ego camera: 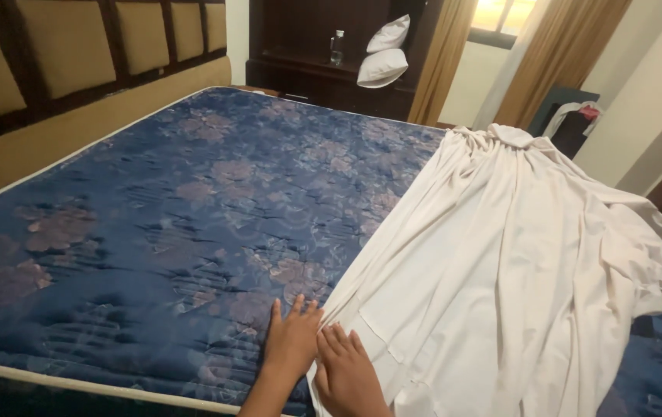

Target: The person picks up a white bed sheet from the floor and moves it to a bed with a blue patterned mattress. They then proceed to fold the sheet by hand, smoothing out the fabric and aligning the edges to create a neat rectangular shape on the bed.

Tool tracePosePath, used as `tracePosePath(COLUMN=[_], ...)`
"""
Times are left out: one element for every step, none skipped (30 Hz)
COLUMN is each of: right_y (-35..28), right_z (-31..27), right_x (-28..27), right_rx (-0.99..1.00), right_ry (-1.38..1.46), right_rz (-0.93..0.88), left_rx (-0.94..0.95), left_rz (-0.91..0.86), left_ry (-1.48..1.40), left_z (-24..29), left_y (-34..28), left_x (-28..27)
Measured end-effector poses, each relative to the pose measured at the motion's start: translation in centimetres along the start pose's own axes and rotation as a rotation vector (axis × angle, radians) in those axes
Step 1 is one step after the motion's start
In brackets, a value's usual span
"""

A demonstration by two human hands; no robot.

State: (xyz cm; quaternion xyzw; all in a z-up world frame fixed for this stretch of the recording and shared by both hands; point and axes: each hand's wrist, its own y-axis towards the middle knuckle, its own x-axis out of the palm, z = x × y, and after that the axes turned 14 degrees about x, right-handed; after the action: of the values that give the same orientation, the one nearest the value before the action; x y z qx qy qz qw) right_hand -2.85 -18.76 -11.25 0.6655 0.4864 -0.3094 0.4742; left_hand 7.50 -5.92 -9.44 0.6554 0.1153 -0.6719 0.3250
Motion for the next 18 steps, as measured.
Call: tracePosePath(right_y=[0.2,0.5,0.7,0.9,1.4,1.9,2.1,2.3,2.6,2.9,3.3,3.3,3.2,3.2,3.3,3.3,3.2,3.1], right_z=[-0.2,-0.4,0.1,0.6,1.2,1.9,2.6,3.3,4.0,4.7,5.4,5.8,6.3,6.8,7.0,7.2,7.4,7.3], right_x=[-0.5,-1.0,-1.4,-1.8,-2.1,-2.9,-3.7,-4.4,-5.0,-5.7,-6.3,-6.6,-6.8,-6.9,-6.7,-6.4,-6.2,-6.1], right_rx=[-0.001,-0.002,-0.002,0.040,0.078,0.075,0.115,0.154,0.158,0.210,0.262,0.266,0.302,0.338,0.343,0.366,0.393,0.403], right_ry=[0.003,0.007,0.010,0.001,-0.010,-0.008,-0.059,-0.111,-0.112,-0.122,-0.132,-0.134,-0.172,-0.211,-0.212,-0.179,-0.144,-0.145], right_rz=[-0.013,-0.025,-0.025,-0.051,-0.074,-0.072,0.004,0.080,0.081,0.089,0.100,0.104,0.083,0.062,0.062,0.044,0.023,0.022], left_rx=[-0.021,-0.042,-0.043,-0.051,-0.060,-0.061,-0.042,-0.023,-0.019,0.023,0.067,0.073,0.111,0.149,0.154,0.174,0.196,0.202], left_rz=[-0.047,-0.095,-0.097,-0.098,-0.094,-0.093,-0.014,0.064,0.063,0.138,0.215,0.215,0.190,0.165,0.162,0.178,0.191,0.185], left_ry=[-0.014,-0.028,-0.025,-0.061,-0.097,-0.093,-0.122,-0.151,-0.152,-0.162,-0.172,-0.172,-0.154,-0.135,-0.138,-0.156,-0.177,-0.182], left_z=[0.0,0.0,0.0,-0.1,-0.3,-0.5,-0.5,-0.4,-0.2,0.1,0.4,0.9,1.4,1.9,1.7,1.6,1.6,1.6], left_y=[0.3,0.7,0.8,1.0,1.5,2.0,2.5,3.1,3.9,4.8,5.8,6.6,7.2,7.9,8.0,8.2,8.2,8.3], left_x=[-0.5,-1.0,-0.9,-0.9,-0.8,-0.7,-0.4,-0.2,0.0,0.2,0.4,0.2,0.0,-0.1,1.0,2.1,3.3,3.6])
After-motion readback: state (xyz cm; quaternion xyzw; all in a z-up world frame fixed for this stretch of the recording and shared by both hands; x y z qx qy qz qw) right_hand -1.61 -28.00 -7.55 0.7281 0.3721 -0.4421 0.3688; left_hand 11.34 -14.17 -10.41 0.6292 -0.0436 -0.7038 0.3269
